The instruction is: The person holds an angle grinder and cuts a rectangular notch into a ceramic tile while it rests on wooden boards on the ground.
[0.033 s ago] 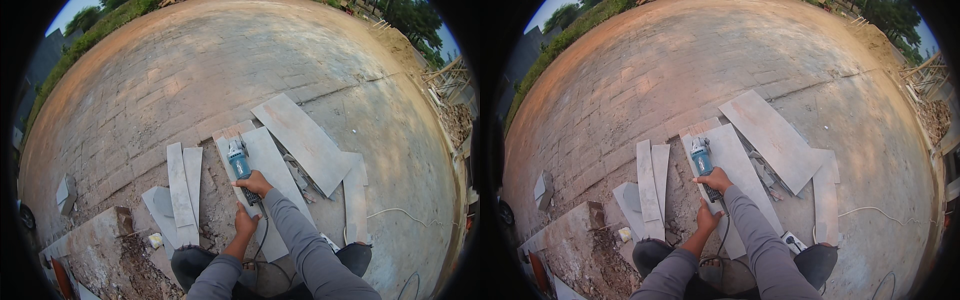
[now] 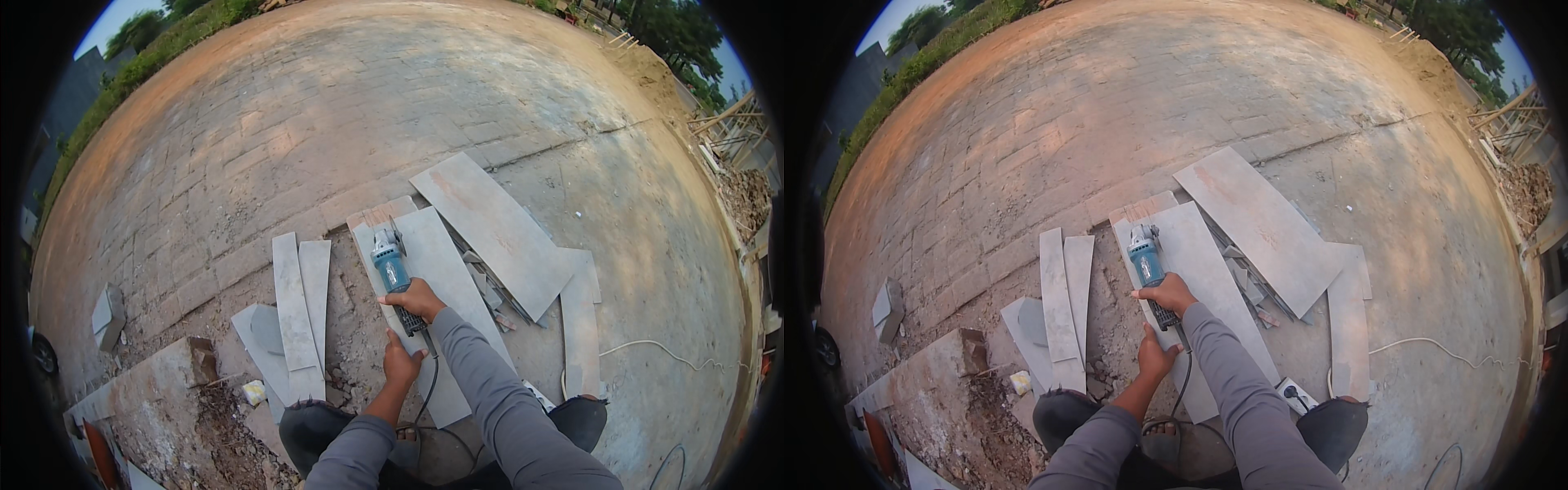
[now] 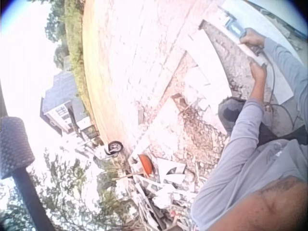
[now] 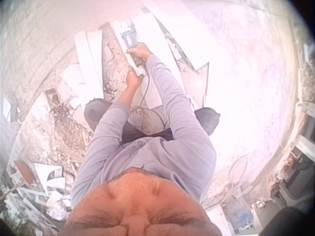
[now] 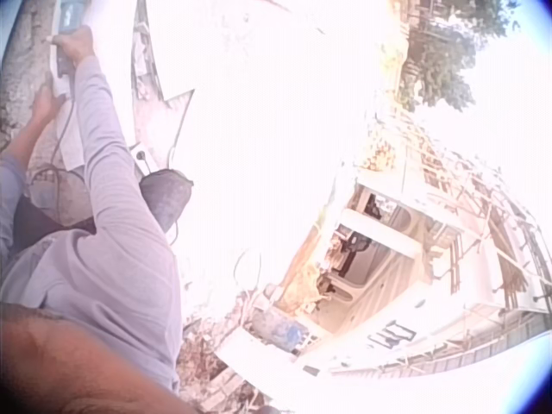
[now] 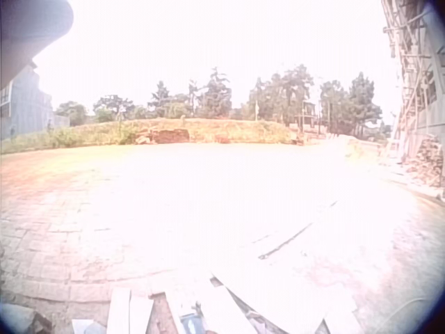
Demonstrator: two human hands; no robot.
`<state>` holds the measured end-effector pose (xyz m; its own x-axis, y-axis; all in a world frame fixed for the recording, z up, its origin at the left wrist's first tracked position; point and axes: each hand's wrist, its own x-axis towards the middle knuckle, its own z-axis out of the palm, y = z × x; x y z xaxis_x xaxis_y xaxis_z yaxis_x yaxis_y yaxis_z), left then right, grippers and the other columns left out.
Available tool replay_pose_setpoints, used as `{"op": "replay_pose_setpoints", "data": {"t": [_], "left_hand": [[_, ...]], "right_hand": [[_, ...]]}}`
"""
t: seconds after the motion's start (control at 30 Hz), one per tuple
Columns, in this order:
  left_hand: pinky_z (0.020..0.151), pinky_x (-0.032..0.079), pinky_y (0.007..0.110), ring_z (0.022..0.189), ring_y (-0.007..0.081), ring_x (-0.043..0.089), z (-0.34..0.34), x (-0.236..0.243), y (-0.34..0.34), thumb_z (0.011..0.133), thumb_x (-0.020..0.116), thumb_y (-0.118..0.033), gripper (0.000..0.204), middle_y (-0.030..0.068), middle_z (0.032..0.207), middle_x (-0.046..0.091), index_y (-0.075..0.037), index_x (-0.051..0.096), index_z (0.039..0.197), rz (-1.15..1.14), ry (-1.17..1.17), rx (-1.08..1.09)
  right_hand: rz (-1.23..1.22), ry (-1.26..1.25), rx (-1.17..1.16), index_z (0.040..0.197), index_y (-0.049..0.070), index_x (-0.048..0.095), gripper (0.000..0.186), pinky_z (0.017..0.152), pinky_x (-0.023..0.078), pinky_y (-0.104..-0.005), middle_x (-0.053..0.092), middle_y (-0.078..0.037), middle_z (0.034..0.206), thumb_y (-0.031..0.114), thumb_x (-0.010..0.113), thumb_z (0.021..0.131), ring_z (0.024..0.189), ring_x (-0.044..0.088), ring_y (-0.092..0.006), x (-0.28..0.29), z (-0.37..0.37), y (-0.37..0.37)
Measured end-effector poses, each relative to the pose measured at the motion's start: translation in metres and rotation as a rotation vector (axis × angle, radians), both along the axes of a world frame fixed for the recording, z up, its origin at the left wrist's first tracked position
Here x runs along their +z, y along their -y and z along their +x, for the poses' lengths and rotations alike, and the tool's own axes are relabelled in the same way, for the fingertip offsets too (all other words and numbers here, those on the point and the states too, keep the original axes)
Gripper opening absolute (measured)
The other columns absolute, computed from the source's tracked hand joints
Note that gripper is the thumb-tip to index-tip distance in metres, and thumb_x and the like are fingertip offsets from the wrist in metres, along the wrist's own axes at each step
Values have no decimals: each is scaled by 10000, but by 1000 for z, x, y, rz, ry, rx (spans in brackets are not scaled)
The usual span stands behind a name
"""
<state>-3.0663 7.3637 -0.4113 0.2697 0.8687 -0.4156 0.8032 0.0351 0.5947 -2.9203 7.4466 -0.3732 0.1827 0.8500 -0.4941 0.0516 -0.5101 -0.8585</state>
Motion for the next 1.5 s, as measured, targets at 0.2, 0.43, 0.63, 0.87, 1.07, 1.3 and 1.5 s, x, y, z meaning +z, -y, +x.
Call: {"op": "replay_pose_setpoints", "data": {"t": [0.2,0.43,0.63,0.87,1.07,1.3,1.5], "left_hand": [[869,508,421,1049,397,604,0,2,0,733,812,-327,1118,293,1209,536,91,97,1485,-11,2,2],[869,510,418,1055,391,606,2,6,-1,736,812,-324,1116,290,1210,537,87,98,1488,-39,-11,8],[864,513,414,1045,381,613,0,0,0,741,808,-320,1112,283,1209,541,85,92,1490,-14,-13,1],[868,511,411,1057,379,605,0,0,-1,746,804,-313,1099,280,1211,539,86,100,1489,-21,9,5],[867,509,410,1059,387,600,-1,4,0,748,802,-303,1083,285,1212,536,97,113,1481,-15,15,4],[866,507,416,1064,387,598,0,6,-1,742,807,-297,1078,287,1215,536,101,127,1478,-18,22,0],[870,506,416,1065,386,598,0,7,-1,739,808,-290,1084,282,1213,539,99,120,1481,-12,22,8]], "right_hand": [[1,10,-32,992,-117,646,668,717,516,-343,677,-204,933,361,883,590,793,670,-266,4,-2,5],[-6,3,9,1056,-73,629,632,737,508,-321,667,-157,964,330,868,632,819,649,-227,-1,0,9],[-7,3,13,1052,-71,633,628,732,511,-319,669,-157,958,331,869,630,808,650,-225,-4,0,11],[-12,7,0,1039,-69,636,619,729,511,-318,671,-160,948,334,866,631,804,652,-226,-5,-1,14],[-8,5,15,1037,-71,636,619,732,509,-316,670,-160,941,338,865,632,809,651,-230,0,-1,19],[-13,-3,16,1039,-73,636,626,738,506,-320,671,-162,947,338,868,629,809,648,-231,-2,-1,22],[-31,2,15,1054,-76,629,641,750,506,-316,670,-166,963,336,870,627,826,649,-235,2,-2,25]]}}
